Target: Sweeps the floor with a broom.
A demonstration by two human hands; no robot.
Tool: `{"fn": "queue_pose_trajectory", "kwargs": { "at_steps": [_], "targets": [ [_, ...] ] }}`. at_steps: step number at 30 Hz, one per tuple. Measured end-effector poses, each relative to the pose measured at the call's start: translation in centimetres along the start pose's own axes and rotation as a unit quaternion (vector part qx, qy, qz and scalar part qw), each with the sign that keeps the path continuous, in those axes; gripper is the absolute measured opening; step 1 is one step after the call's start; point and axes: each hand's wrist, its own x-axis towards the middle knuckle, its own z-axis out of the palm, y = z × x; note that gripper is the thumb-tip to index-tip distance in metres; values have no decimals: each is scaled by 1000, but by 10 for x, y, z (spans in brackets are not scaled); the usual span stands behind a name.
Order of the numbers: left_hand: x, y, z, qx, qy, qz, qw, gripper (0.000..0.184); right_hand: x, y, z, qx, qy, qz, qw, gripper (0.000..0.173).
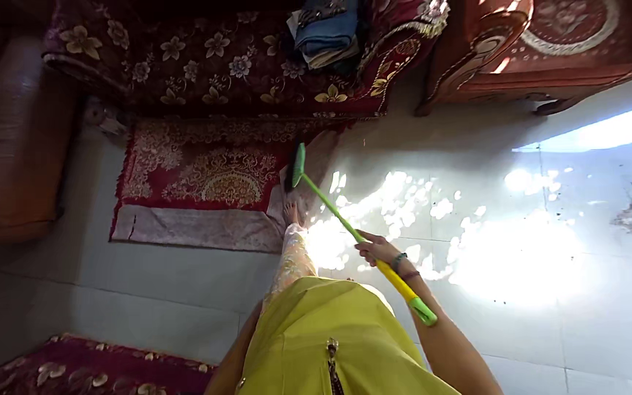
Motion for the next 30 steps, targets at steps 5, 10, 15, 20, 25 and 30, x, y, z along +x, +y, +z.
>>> {"fn": "queue_pose_trajectory", "kwargs": {
  "at_steps": [5,10,15,20,25,30],
  "targets": [
    [191,141,-112,182,63,2,981,46,65,-54,-5,-6,41,89,995,55],
    [207,199,-186,168,114,-51,978,45,32,-33,-51,68,163,159,971,44],
    [202,174,-176,163,59,-141,975,45,-14,-66,-33,94,267,169,944,47],
    [239,135,-156,186,-74,-45,979,42,-43,-130,-5,104,185,133,968,61],
    [205,240,-104,212,-82,-10,974,44,30,-173,22,52,55,109,991,67],
    [247,280,-110,201,-10,-61,978,47,101,-191,-31,-83,85,134,984,56]
  ]
}}
